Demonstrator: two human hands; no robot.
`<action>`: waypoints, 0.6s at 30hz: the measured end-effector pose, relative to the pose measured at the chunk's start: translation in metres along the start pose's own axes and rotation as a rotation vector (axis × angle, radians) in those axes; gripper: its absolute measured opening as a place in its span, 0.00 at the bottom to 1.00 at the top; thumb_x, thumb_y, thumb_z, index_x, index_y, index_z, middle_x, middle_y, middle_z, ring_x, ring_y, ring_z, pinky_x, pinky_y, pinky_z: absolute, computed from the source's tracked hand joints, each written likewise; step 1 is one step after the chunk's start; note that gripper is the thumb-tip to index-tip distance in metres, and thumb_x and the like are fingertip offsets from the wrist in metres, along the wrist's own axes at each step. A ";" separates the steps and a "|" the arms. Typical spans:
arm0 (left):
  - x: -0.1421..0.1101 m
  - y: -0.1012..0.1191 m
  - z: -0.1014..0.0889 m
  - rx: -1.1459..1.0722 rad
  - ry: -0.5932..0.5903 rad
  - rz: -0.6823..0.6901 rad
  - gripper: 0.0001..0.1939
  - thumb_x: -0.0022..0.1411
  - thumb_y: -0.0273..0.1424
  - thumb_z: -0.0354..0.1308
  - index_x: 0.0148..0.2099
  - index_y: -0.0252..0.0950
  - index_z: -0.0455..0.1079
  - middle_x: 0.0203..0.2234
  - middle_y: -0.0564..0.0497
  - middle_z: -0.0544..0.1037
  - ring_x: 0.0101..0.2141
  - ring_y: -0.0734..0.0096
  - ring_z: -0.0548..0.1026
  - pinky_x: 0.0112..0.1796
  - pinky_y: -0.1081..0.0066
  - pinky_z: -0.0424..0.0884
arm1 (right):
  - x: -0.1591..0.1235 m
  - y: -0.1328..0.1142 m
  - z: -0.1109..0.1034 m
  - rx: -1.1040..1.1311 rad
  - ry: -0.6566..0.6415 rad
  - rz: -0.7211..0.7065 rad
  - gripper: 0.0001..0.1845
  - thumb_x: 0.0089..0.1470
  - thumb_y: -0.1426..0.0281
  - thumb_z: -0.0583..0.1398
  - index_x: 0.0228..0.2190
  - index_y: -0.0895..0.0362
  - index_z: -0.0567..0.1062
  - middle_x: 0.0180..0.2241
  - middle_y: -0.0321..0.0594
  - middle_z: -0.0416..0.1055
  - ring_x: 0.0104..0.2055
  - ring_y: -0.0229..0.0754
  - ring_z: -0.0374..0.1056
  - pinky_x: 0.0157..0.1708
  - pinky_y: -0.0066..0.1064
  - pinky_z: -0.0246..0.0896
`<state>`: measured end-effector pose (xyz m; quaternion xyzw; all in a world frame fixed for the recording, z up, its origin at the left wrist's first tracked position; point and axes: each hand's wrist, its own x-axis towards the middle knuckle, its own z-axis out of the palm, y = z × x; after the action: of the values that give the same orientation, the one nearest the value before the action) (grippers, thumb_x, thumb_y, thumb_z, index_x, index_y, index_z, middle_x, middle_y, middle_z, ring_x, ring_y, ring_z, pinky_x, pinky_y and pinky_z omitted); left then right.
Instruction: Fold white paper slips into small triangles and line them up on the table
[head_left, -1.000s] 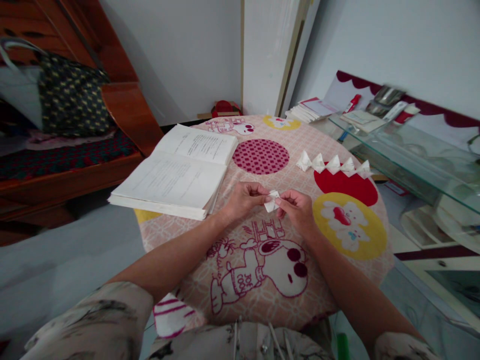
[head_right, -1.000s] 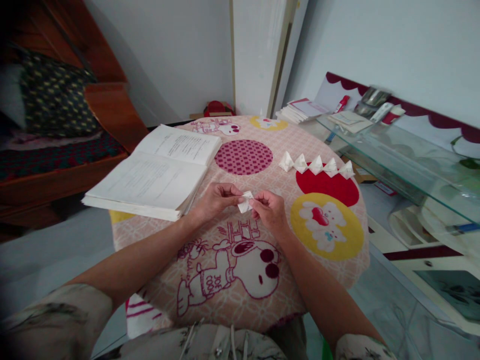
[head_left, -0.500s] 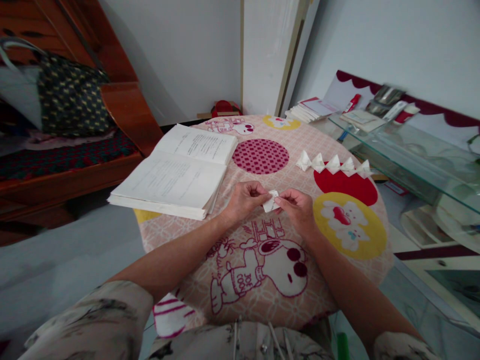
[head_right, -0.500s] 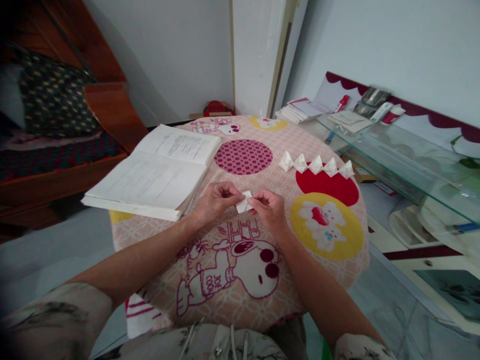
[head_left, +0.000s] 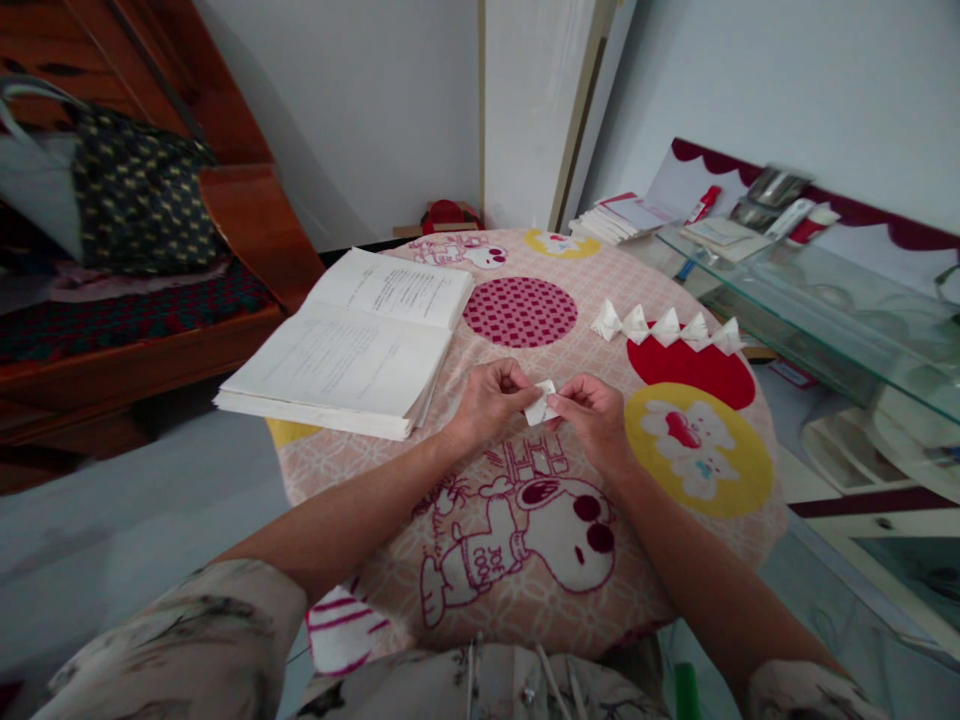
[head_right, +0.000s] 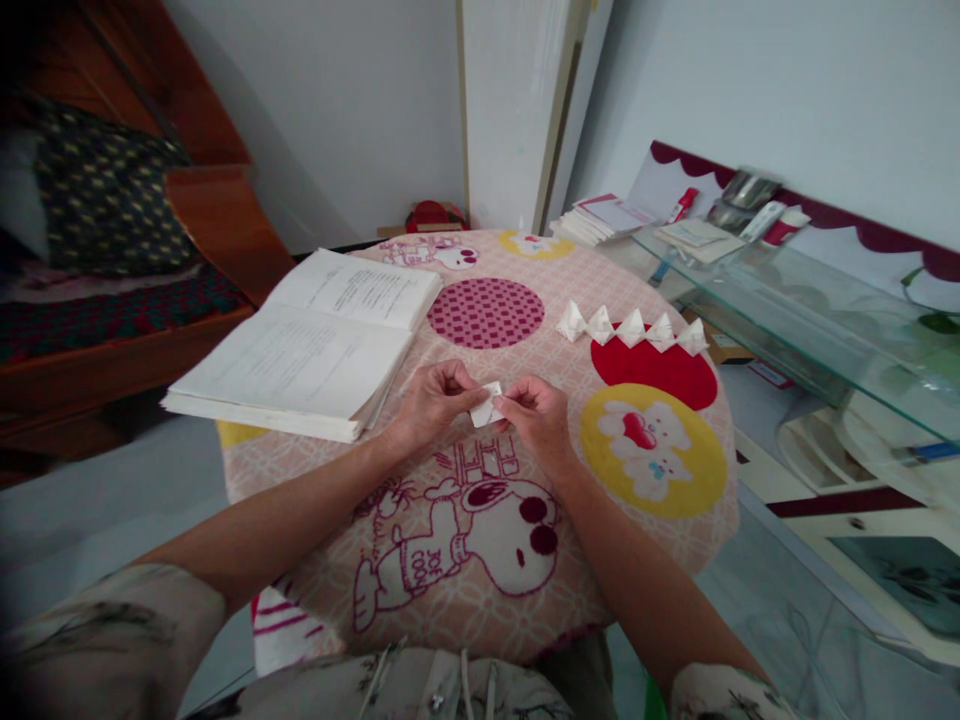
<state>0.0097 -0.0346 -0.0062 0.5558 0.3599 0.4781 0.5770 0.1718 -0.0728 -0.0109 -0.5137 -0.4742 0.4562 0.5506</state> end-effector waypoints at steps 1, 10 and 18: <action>0.000 -0.001 0.000 -0.019 -0.006 0.002 0.14 0.50 0.31 0.70 0.28 0.34 0.66 0.20 0.56 0.73 0.20 0.81 0.70 0.22 0.79 0.64 | 0.000 0.000 0.000 0.015 0.003 0.001 0.14 0.42 0.62 0.69 0.25 0.54 0.71 0.20 0.32 0.72 0.20 0.37 0.68 0.20 0.29 0.68; 0.001 -0.001 -0.006 -0.028 -0.151 -0.044 0.16 0.54 0.38 0.70 0.38 0.34 0.70 0.22 0.54 0.77 0.21 0.77 0.74 0.24 0.78 0.67 | -0.002 -0.002 -0.003 -0.005 -0.087 0.062 0.13 0.46 0.59 0.67 0.28 0.57 0.79 0.22 0.37 0.75 0.19 0.37 0.67 0.19 0.29 0.64; 0.011 -0.002 -0.018 -0.076 -0.290 -0.242 0.24 0.61 0.50 0.62 0.36 0.31 0.78 0.27 0.42 0.83 0.27 0.68 0.81 0.31 0.71 0.76 | 0.001 -0.006 -0.009 0.000 0.012 0.066 0.10 0.43 0.61 0.67 0.23 0.56 0.78 0.20 0.35 0.74 0.18 0.38 0.65 0.17 0.28 0.62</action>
<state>-0.0044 -0.0189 -0.0088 0.5492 0.3191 0.3333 0.6968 0.1813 -0.0739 -0.0055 -0.5319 -0.4536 0.4711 0.5380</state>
